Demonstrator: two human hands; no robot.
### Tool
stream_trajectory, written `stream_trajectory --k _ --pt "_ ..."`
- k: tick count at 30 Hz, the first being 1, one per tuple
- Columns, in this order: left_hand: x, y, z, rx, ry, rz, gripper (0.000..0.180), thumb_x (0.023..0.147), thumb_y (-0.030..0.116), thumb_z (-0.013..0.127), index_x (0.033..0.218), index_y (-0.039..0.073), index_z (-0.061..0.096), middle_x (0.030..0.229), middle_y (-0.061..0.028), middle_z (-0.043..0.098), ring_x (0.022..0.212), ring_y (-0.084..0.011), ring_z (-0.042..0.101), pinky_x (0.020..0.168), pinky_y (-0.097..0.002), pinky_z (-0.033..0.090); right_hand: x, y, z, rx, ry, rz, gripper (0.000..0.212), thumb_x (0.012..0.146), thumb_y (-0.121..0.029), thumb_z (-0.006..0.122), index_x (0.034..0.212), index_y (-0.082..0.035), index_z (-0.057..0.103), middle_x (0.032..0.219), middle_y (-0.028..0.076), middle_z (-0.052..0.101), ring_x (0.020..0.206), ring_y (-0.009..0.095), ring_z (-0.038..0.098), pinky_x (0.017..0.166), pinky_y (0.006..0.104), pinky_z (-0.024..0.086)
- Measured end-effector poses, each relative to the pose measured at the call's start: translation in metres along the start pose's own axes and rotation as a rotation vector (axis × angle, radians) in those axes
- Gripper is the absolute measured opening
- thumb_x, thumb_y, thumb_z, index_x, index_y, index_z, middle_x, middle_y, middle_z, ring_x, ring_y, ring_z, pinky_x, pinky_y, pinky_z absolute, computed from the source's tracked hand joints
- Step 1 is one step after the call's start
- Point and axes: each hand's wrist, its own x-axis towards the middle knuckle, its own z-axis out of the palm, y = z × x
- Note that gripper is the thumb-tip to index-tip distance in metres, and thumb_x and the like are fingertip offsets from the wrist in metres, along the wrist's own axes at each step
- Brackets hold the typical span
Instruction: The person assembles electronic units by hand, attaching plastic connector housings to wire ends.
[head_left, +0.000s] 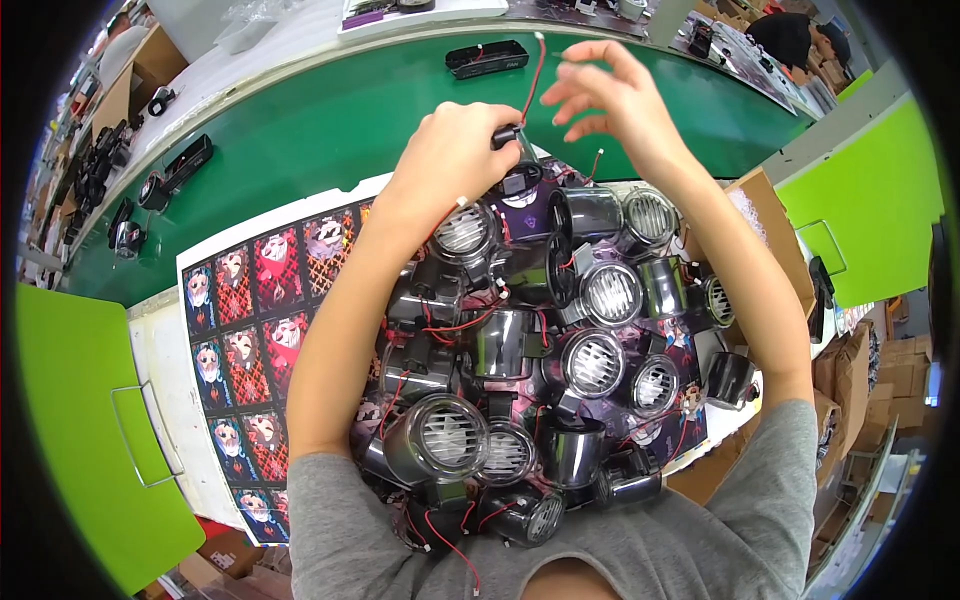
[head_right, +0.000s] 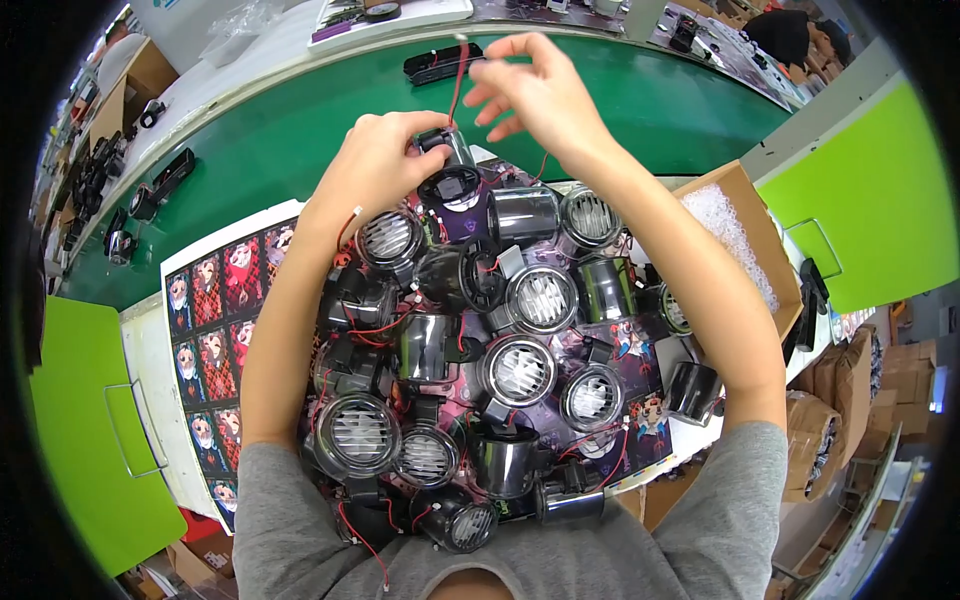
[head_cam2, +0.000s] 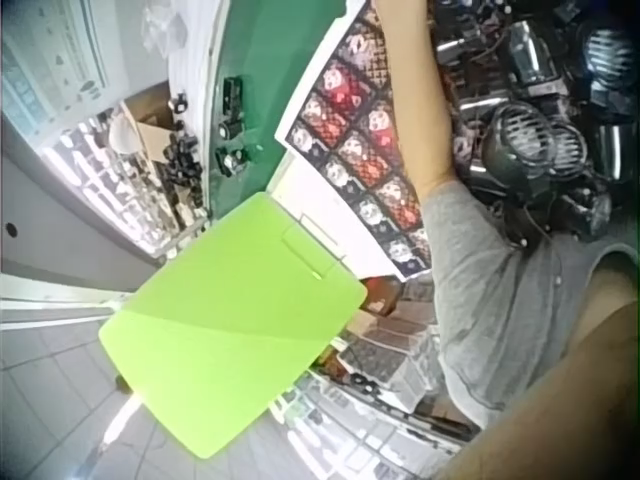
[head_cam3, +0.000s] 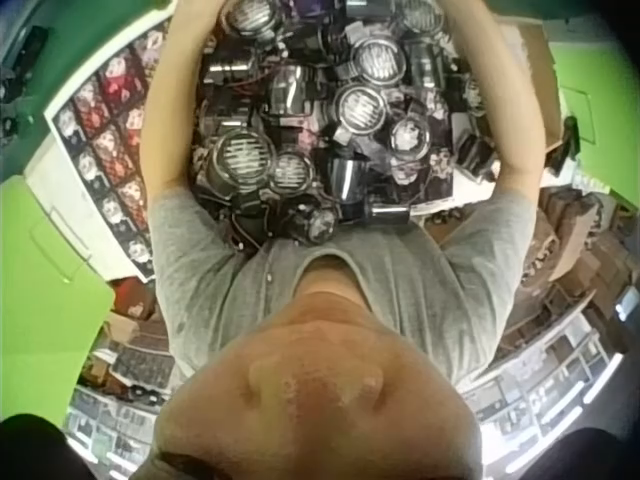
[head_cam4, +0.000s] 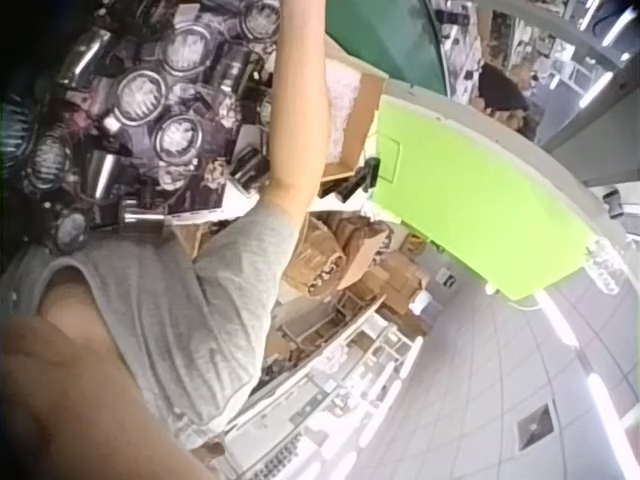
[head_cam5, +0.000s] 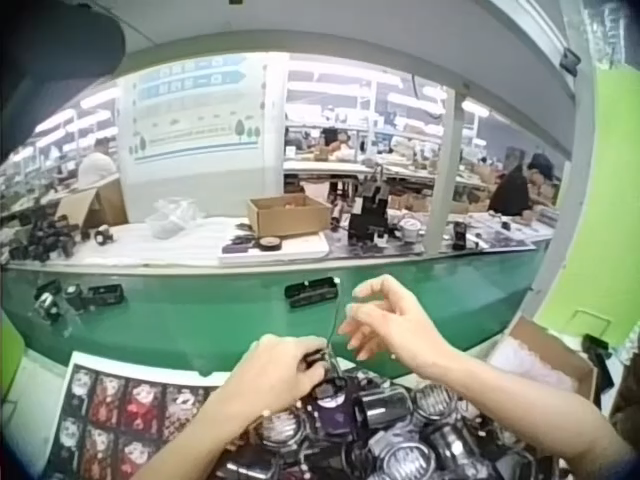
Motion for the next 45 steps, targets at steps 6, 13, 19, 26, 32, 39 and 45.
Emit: stream_trajectory --k 6,13,19,26,32,39,45 --pt "0.003 -0.004 0.004 -0.099 0.019 0.100 0.030 0.069 0.018 0.064 0.095 0.004 0.062 0.070 -0.0159 0.057 0.059 -0.0215 0.055 0.055 -0.0312 0.044 -0.002 0.023 -0.001 -0.003 -0.088 0.061 0.020 0.078 -0.014 0.059 0.092 0.000 0.053 0.076 0.006 0.059 0.060 0.009 0.054 0.053 0.0222 0.049" --pt "0.003 -0.003 0.006 -0.177 0.060 -0.024 0.041 0.068 0.025 0.067 0.101 0.002 0.057 0.064 -0.0140 0.056 0.054 -0.0194 0.053 0.052 -0.0300 0.043 0.003 0.023 -0.002 -0.411 -0.230 -0.025 0.014 0.079 -0.008 0.056 0.088 0.003 0.060 0.077 0.007 0.062 0.059 0.010 0.058 0.056 0.0229 0.051" --pt "0.003 -0.006 0.009 -0.075 0.011 0.024 0.030 0.071 0.024 0.067 0.087 0.001 0.054 0.053 -0.0106 0.051 0.046 -0.0198 0.049 0.047 -0.0292 0.039 0.008 0.029 -0.004 -0.091 -0.262 0.144 0.015 0.077 -0.005 0.058 0.086 0.008 0.059 0.077 0.013 0.062 0.064 0.014 0.061 0.062 0.0232 0.052" --pt "0.005 -0.011 0.010 -0.204 -0.009 0.115 0.023 0.076 0.018 0.063 0.088 0.003 0.050 0.047 -0.0066 0.045 0.041 -0.0145 0.042 0.042 -0.0285 0.032 0.007 0.040 -0.008 0.128 -0.261 0.189 0.017 0.074 -0.003 0.063 0.087 0.007 0.059 0.078 0.013 0.062 0.067 0.015 0.061 0.064 0.0236 0.052" --pt "0.003 -0.022 0.013 -0.284 -0.089 0.135 0.021 0.082 0.019 0.055 0.093 0.004 0.045 0.054 -0.0069 0.048 0.047 -0.0130 0.044 0.045 -0.0278 0.033 0.006 0.039 -0.002 0.009 -0.264 0.073 0.015 0.073 -0.002 0.063 0.086 0.006 0.060 0.076 0.012 0.062 0.066 0.014 0.061 0.062 0.0236 0.050" --pt "0.005 -0.017 0.011 -0.301 -0.166 0.080 0.024 0.084 0.018 0.049 0.094 -0.001 0.040 0.075 -0.0167 0.053 0.068 -0.0261 0.050 0.060 -0.0346 0.039 0.001 0.031 0.003 -0.158 -0.245 -0.043 0.013 0.074 -0.001 0.059 0.085 0.005 0.061 0.075 0.010 0.063 0.067 0.012 0.060 0.062 0.0230 0.049" --pt "0.004 -0.018 0.013 -0.329 -0.187 0.036 0.024 0.083 0.016 0.047 0.093 -0.004 0.037 0.088 -0.0241 0.055 0.084 -0.0363 0.053 0.071 -0.0397 0.042 0.000 0.031 0.006 -0.390 -0.233 -0.182 0.014 0.072 -0.004 0.059 0.083 0.003 0.062 0.073 0.009 0.063 0.067 0.011 0.060 0.065 0.0242 0.049"
